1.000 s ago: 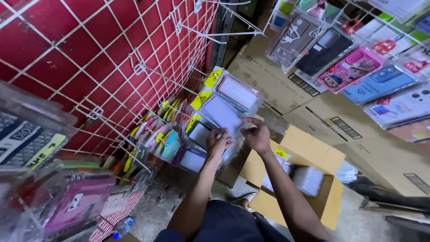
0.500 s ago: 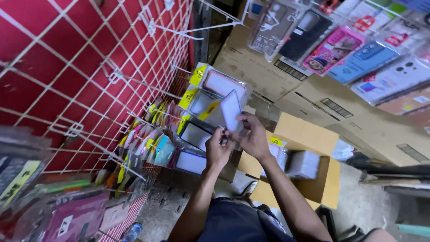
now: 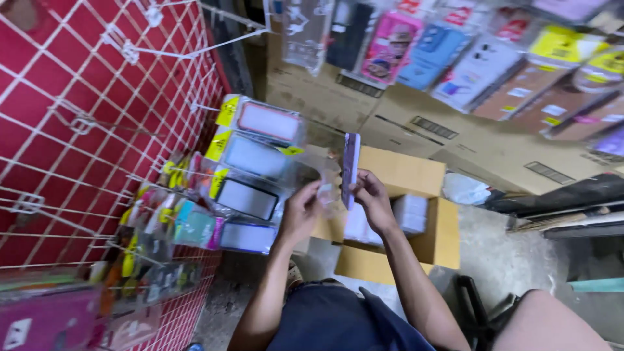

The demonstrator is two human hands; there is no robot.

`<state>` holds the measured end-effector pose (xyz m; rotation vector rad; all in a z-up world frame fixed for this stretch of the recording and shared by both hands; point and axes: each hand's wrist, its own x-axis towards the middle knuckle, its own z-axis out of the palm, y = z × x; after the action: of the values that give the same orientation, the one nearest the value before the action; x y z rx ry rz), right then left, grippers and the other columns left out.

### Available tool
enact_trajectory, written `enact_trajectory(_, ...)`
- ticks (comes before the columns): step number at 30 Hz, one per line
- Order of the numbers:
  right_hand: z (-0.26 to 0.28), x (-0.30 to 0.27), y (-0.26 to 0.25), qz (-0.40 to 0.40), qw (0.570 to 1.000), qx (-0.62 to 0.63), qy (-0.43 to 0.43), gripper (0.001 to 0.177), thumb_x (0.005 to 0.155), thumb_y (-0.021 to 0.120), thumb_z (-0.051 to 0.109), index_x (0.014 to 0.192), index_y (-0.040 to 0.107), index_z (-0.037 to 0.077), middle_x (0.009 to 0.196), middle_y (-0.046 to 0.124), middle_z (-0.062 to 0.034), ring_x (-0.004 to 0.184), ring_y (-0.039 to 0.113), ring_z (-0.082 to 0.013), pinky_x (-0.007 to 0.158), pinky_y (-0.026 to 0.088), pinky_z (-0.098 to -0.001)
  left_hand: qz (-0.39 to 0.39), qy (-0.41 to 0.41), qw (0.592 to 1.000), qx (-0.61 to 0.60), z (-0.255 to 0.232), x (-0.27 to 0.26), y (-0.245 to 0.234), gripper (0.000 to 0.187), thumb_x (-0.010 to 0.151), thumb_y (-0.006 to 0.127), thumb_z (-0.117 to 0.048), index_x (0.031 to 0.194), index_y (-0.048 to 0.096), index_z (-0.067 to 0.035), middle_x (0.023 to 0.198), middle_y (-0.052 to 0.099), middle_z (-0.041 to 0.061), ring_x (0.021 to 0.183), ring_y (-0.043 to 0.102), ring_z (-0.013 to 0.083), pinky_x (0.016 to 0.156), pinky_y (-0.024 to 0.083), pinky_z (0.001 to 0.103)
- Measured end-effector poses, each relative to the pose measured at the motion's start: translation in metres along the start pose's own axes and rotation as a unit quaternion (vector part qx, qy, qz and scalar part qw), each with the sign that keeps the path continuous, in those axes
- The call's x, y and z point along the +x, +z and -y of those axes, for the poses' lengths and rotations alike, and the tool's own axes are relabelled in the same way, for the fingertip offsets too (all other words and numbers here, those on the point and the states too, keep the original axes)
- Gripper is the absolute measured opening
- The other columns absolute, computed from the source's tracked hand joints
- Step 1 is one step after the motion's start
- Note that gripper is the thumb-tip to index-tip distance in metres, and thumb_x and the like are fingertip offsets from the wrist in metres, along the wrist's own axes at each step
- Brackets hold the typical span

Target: The person removes plastic-wrapped phone cases from a wall display and from packaging, peels off the clear plastic sleeves, and stacks the cases into an open cardboard box on the floor. They handle cases one at a time, turning each over as the sleeve is pulled off.

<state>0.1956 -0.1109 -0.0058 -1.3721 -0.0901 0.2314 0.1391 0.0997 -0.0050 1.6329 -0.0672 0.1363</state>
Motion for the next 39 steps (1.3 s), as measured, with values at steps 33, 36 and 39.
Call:
enact_trajectory(33,0.004,-0.236,-0.224,0.176,0.978,-0.016,0.109,0.05,0.088,0.08,0.015,0.134,0.067,0.0,0.12,0.067,-0.0148,0.109,0.062,-0.0228,0.095,0.051,-0.036,-0.163,-0.075,0.979,-0.091,-0.011,-0.094,0.192,0.029,0.087,0.077,-0.001,0.114,0.069,0.006,0.097,0.079,0.014,0.083,0.073,0.0111,0.074,0.059,0.023)
enact_trajectory(36,0.048,-0.243,-0.191,0.156,0.97,-0.17,0.072,0.047,0.074,0.086,0.014,0.12,0.073,0.01,0.131,0.071,-0.0057,0.111,0.067,-0.0212,0.089,0.055,-0.0335,-0.152,-0.096,0.979,-0.096,-0.021,-0.086,0.184,0.029,0.086,0.078,-0.001,0.113,0.068,0.006,0.096,0.079,0.013,0.081,0.072,0.0111,0.072,0.059,0.024)
enact_trajectory(39,0.056,-0.238,-0.172,0.089,0.955,-0.284,0.02,0.049,0.07,0.089,0.015,0.116,0.074,0.014,0.132,0.072,-0.0049,0.114,0.069,-0.0213,0.09,0.053,-0.0348,-0.115,-0.115,0.983,-0.08,-0.017,-0.073,0.178,0.031,0.084,0.079,0.0,0.113,0.068,0.006,0.095,0.079,0.013,0.08,0.072,0.0122,0.07,0.059,0.025)
